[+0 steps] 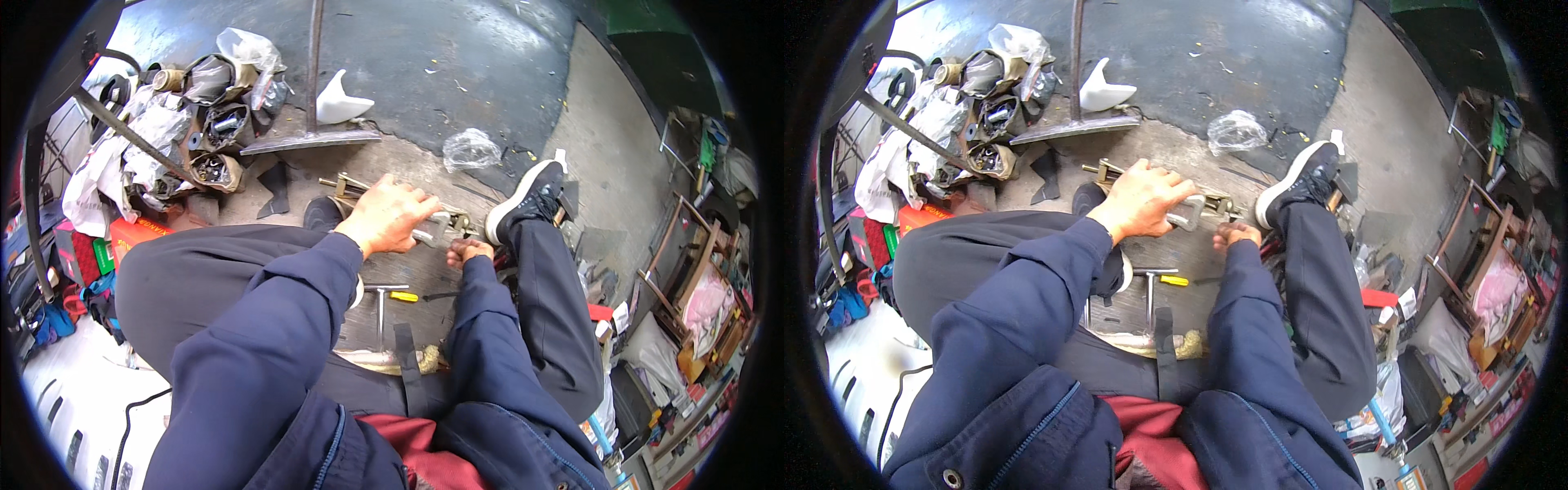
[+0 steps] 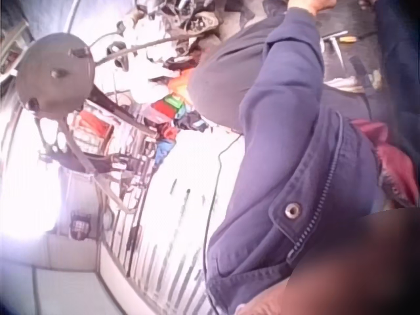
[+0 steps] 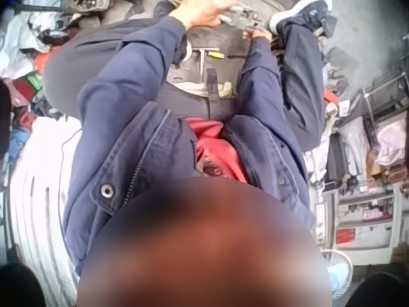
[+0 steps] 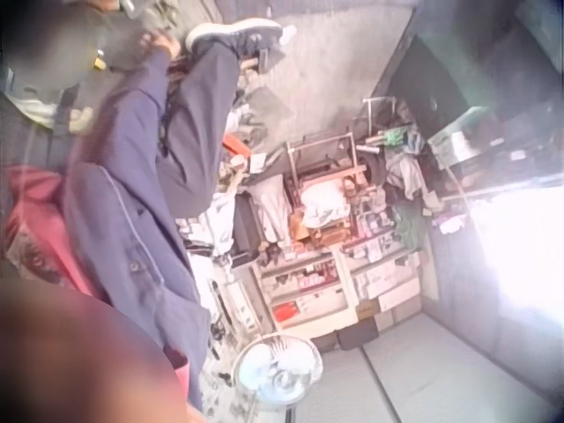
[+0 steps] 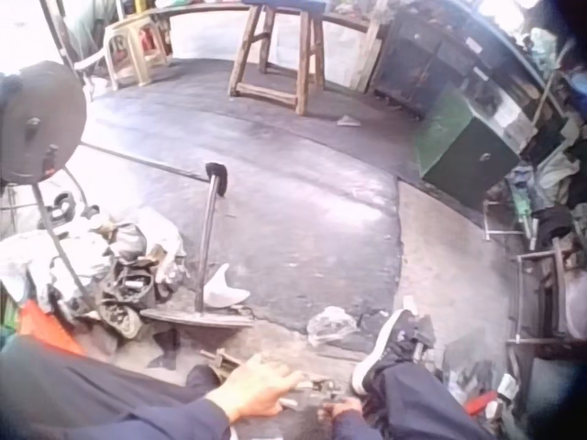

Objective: The person uses a grinding machine to smooth a small metal part, then sits on the floor to adjust and wipe the part with a cloth. The person handles the metal part and a cloth throughout the process.

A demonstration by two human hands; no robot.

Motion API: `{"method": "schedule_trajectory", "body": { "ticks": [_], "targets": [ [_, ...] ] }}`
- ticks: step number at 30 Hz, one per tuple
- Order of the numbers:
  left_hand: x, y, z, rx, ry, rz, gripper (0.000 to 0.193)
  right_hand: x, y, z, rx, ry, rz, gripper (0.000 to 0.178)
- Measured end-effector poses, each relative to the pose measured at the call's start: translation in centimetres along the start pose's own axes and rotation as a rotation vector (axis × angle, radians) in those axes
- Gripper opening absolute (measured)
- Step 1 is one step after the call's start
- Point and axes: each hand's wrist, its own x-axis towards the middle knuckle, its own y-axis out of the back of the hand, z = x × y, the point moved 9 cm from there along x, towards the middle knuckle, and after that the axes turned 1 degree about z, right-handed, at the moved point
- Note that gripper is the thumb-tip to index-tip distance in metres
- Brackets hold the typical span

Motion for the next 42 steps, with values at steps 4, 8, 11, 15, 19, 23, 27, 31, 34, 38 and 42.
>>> {"method": "schedule_trajectory", "body": {
  "ticks": [4, 8, 11, 15, 19, 23, 27, 31, 34, 38, 42],
  "targets": [
    [-0.4, 0.2, -0.5, 0.011, 0.007, 0.01, 0.047, 3.4, 0.7, -3.2, 0.474, 0.038, 0.061, 0.026],
    [-0.3, 0.4, -0.7, 0.016, 0.029, 0.027, 0.051, 3.4, -0.4, -9.9, 0.403, 0.301, -0.129, 0.034],
    [-0.4, 0.1, -0.8, 0.009, 0.043, -0.005, 0.047, 1.3, -1.5, -12.6, 0.396, 0.316, -0.234, 0.034],
    [0.0, -0.1, -0.3, 0.027, 0.027, -0.008, 0.048, -2.4, -1.8, -15.6, 0.268, 0.449, -0.27, 0.026],
    [0.4, 0.1, 0.0, 0.007, 0.034, 0.003, 0.047, -6.3, 0.3, -15.0, 0.109, 0.638, -0.103, 0.03],
    [0.6, -0.1, 0.2, 0.017, 0.022, -0.024, 0.046, -9.7, 3.0, -10.6, -0.02, 0.67, 0.158, 0.029],
    [0.5, 0.1, 0.3, 0.003, 0.011, 0.01, 0.046, -9.7, 2.6, -2.8, 0.402, 0.192, 0.034, 0.023],
    [0.5, -0.2, 0.1, 0.012, 0.0, -0.009, 0.047, -8.4, 1.3, 1.6, 0.277, 0.002, -0.034, 0.01],
    [0.4, -0.3, 0.0, 0.008, -0.001, 0.0, 0.049, -4.9, 2.1, 2.2, 0.015, -0.046, 0.086, 0.01],
    [0.2, -0.6, -0.2, 0.012, 0.0, -0.024, 0.053, 0.0, 0.6, 0.8, 0.288, -0.095, 0.049, 0.012],
    [0.2, -0.4, -0.1, 0.004, -0.017, -0.017, 0.048, 2.8, 0.5, -2.9, 0.453, -0.093, 0.014, 0.032]
  ]
}}
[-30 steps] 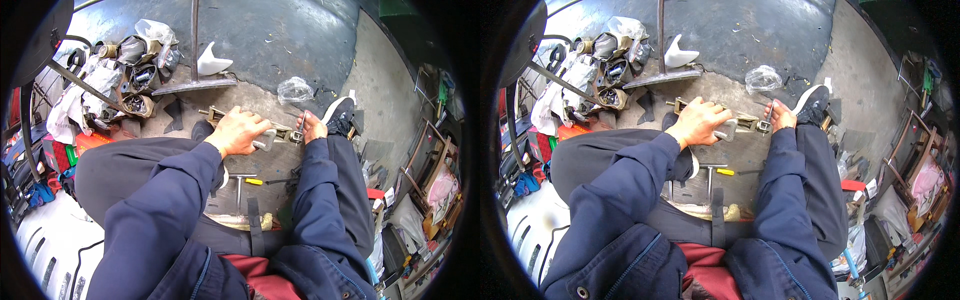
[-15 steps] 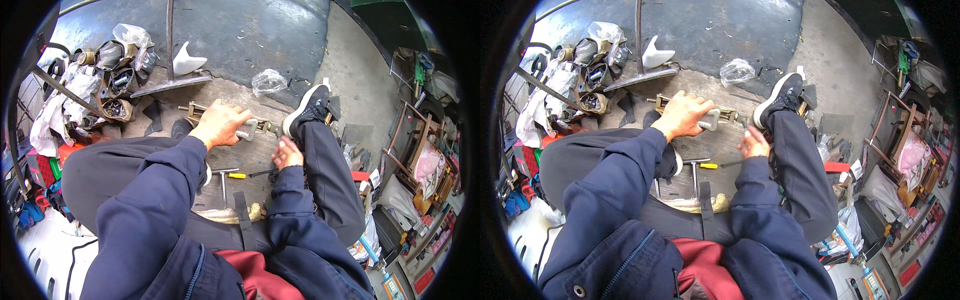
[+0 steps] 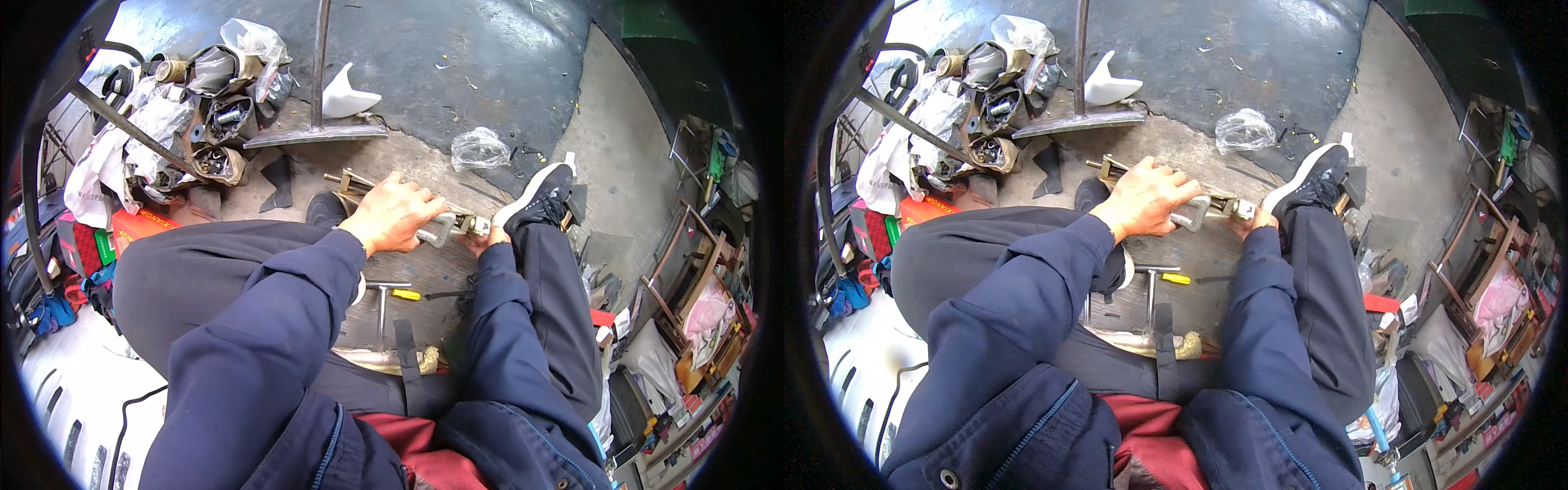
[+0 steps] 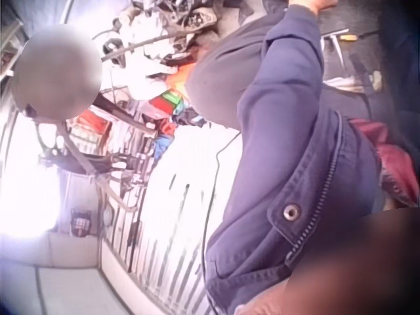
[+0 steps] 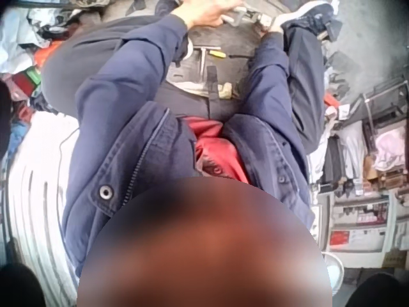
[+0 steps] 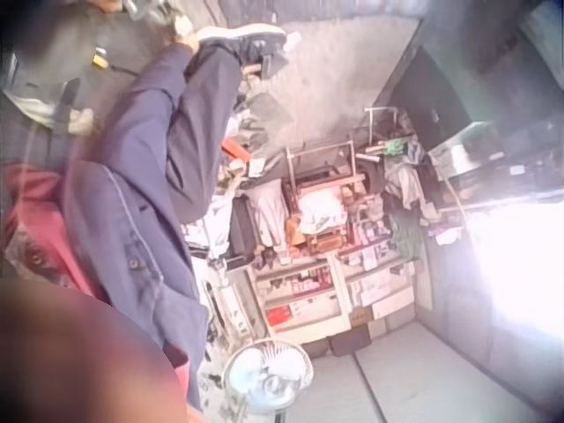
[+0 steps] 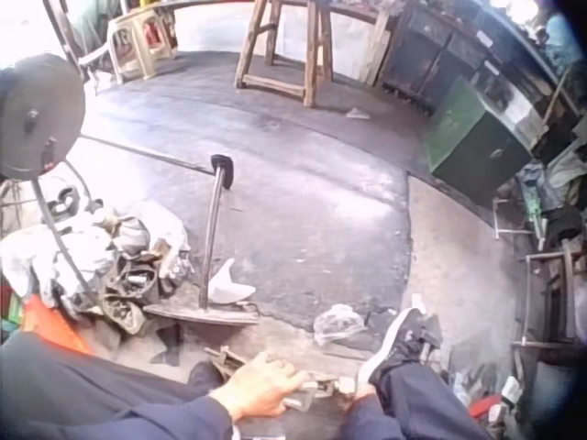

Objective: The person uses a grinding machine to smooth a small metal part, then sits on the floor to adjust and wipe the part with a cloth. The person handles the metal part and a cloth throughout the process.

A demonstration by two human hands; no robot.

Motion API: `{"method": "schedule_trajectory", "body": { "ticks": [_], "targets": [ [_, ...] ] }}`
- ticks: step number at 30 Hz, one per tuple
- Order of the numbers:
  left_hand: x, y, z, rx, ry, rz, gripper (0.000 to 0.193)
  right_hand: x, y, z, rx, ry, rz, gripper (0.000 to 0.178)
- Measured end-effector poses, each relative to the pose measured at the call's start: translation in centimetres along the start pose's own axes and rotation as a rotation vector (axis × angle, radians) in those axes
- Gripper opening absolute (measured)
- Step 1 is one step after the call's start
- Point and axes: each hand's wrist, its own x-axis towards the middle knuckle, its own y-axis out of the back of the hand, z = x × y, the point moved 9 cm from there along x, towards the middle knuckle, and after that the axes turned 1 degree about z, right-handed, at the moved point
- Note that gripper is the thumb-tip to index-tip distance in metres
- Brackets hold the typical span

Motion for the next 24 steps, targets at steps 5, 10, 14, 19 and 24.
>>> {"method": "schedule_trajectory", "body": {
  "ticks": [5, 10, 14, 19, 24],
  "targets": [
    [-0.1, 0.1, -0.4, 0.013, 0.032, 0.015, 0.049, 0.0, -3.5, -4.7, -0.189, 0.276, -0.149, 0.037],
    [0.0, 0.0, -0.6, 0.041, 0.034, 0.013, 0.049, -3.8, -6.6, -8.4, -0.2, 0.433, -0.248, 0.029],
    [0.1, 0.3, -0.4, 0.015, 0.051, 0.041, 0.046, -8.9, -6.8, -10.3, -0.391, 0.688, -0.277, 0.032],
    [0.3, 0.1, -0.2, 0.004, 0.015, 0.023, 0.045, -12.7, -2.2, -7.8, -0.543, 0.739, -0.112, 0.034],
    [0.4, -0.6, 0.1, 0.033, -0.035, -0.022, 0.047, -12.9, 1.1, -2.4, -0.119, 0.352, -0.158, 0.031]
  ]
}}
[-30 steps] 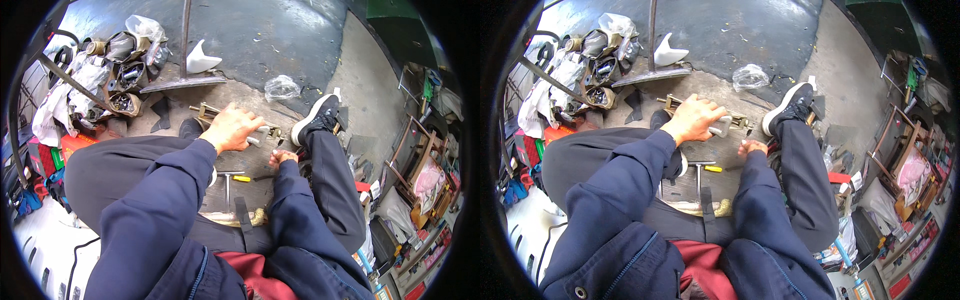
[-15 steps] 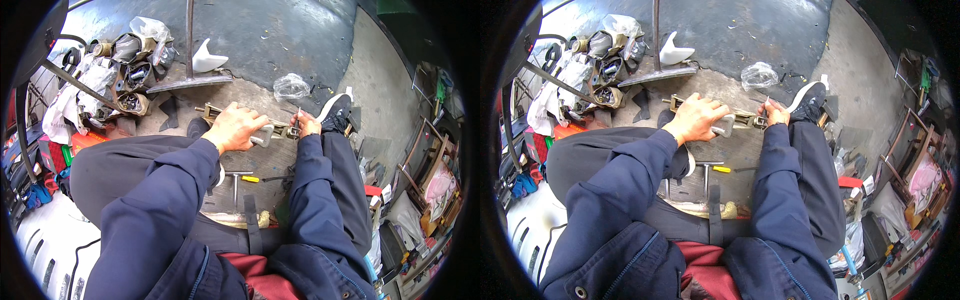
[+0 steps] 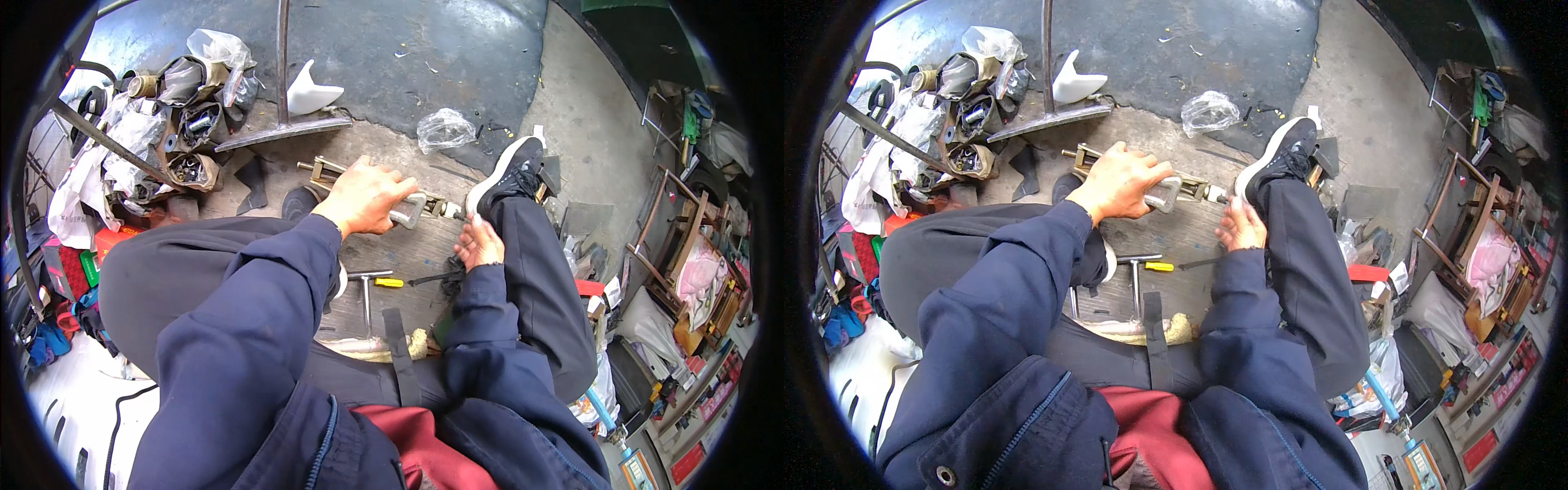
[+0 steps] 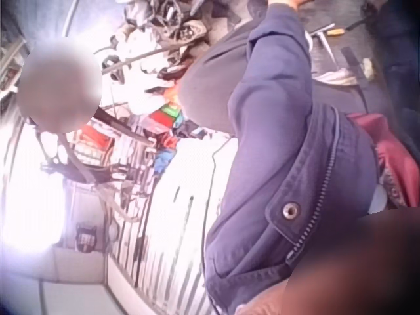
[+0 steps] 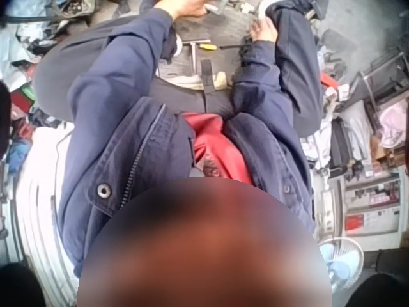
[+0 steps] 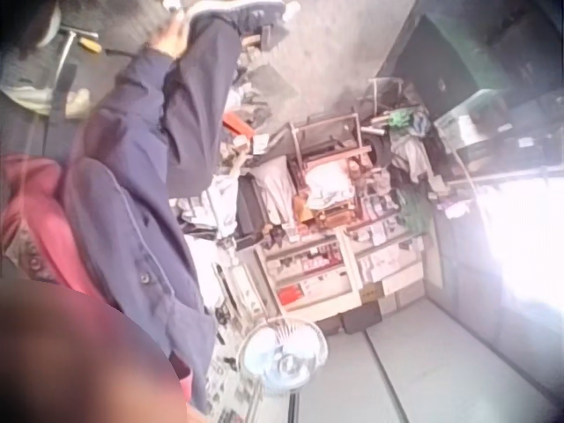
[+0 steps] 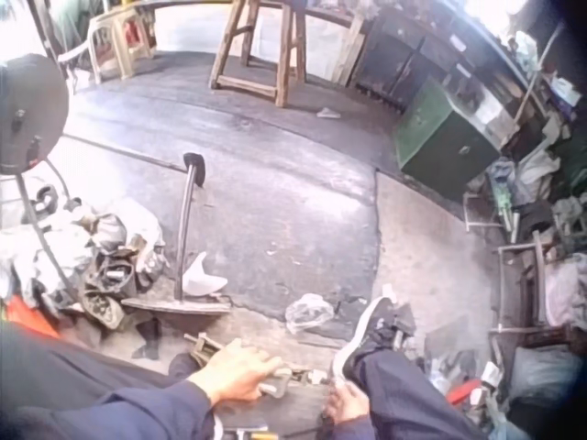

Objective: The person uses a grinding machine to smooth a small metal part, then sits on the floor to adjust and wipe the part with a cloth. The person handles the metal part and a cloth throughout the process.

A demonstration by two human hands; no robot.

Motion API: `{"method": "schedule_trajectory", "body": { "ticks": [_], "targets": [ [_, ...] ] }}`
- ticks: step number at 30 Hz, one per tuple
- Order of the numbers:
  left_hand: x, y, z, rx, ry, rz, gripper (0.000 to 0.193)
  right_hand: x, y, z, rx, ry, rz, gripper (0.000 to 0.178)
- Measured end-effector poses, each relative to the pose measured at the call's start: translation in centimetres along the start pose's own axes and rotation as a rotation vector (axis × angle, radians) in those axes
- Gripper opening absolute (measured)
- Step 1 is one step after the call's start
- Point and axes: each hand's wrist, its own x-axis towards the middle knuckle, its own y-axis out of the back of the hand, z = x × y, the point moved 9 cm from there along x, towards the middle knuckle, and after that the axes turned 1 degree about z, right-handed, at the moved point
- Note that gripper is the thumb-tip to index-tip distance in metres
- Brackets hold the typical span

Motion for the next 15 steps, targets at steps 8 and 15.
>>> {"method": "schedule_trajectory", "body": {
  "ticks": [8, 15],
  "targets": [
    [-0.1, 0.1, -0.3, -0.004, 0.017, 0.005, 0.052, 0.2, 1.3, 7.5, -0.253, -0.268, 0.018, 0.016],
    [-0.5, 0.4, -0.8, -0.014, 0.03, 0.034, 0.054, 8.6, 0.7, 8.1, -0.295, -0.275, 0.096, 0.02]
  ]
}}
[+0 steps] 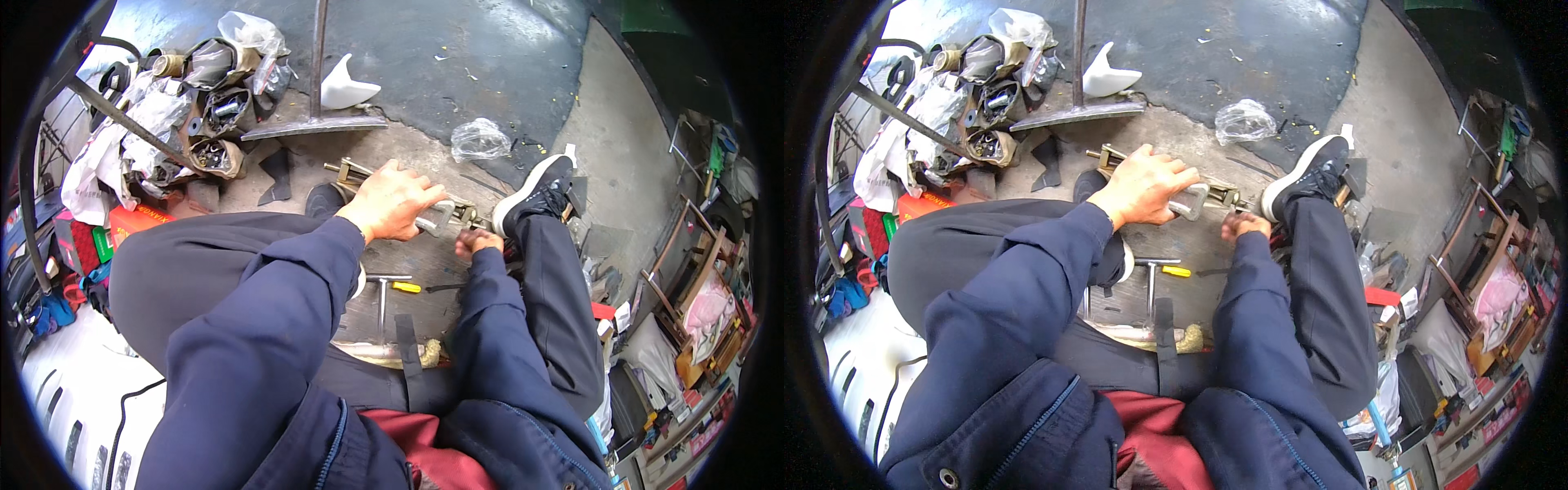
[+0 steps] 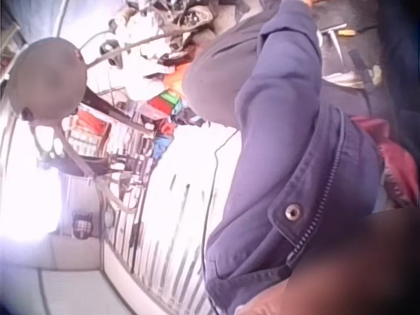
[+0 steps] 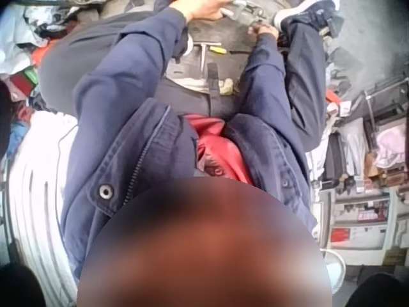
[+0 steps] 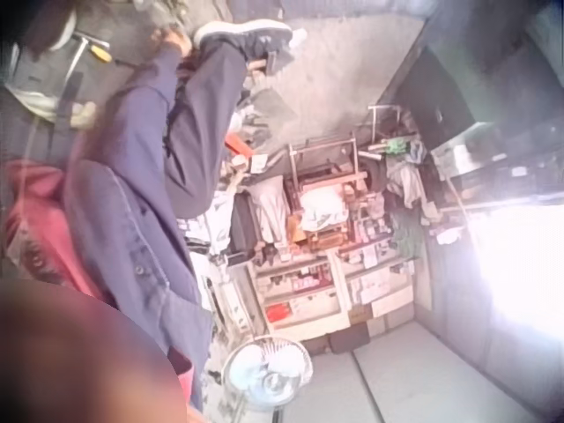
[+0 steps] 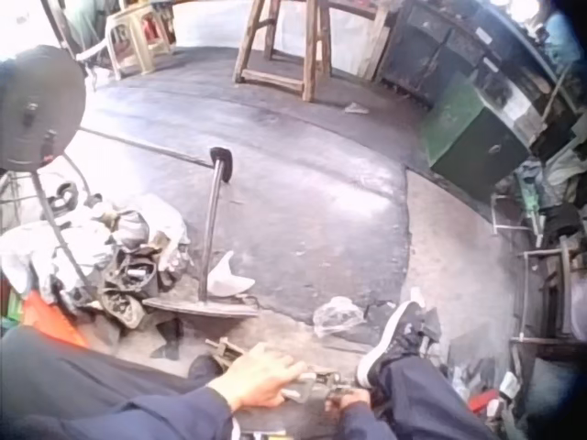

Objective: The person uses a grinding machine to smooth a small metal part, then sits on the floor to adjust and wipe the part with a cloth. The person handles the metal part and a cloth throughout the process.

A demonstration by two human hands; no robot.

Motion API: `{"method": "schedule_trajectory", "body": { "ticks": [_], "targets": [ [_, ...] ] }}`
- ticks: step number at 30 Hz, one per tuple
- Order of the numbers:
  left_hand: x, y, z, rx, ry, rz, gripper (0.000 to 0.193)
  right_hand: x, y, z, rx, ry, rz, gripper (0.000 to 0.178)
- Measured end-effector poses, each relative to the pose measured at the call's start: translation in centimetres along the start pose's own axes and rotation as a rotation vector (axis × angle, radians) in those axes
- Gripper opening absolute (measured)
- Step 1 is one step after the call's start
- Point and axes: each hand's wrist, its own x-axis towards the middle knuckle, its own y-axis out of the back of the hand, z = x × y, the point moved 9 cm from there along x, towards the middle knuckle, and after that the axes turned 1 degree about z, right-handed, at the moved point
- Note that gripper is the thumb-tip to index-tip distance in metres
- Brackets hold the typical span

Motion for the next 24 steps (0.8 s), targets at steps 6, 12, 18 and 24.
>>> {"method": "schedule_trajectory", "body": {
  "ticks": [6, 12, 18, 24],
  "targets": [
    [-0.3, 0.2, -0.5, -0.025, 0.007, 0.0, 0.049, 2.4, -0.9, -8.1, 0.285, 0.23, -0.132, 0.024],
    [-0.3, 0.4, -0.7, -0.002, 0.024, 0.043, 0.044, -1.6, -2.8, -15.1, 0.184, 0.397, -0.198, 0.028],
    [0.2, 0.2, 0.1, -0.016, -0.007, 0.036, 0.042, -8.7, 1.0, -13.3, -0.109, 0.6, -0.088, 0.021],
    [0.1, -1.0, 1.3, 0.034, -0.117, -0.072, 0.046, -11.3, 2.9, -4.5, 0.278, 0.111, -0.173, 0.014]
  ]
}}
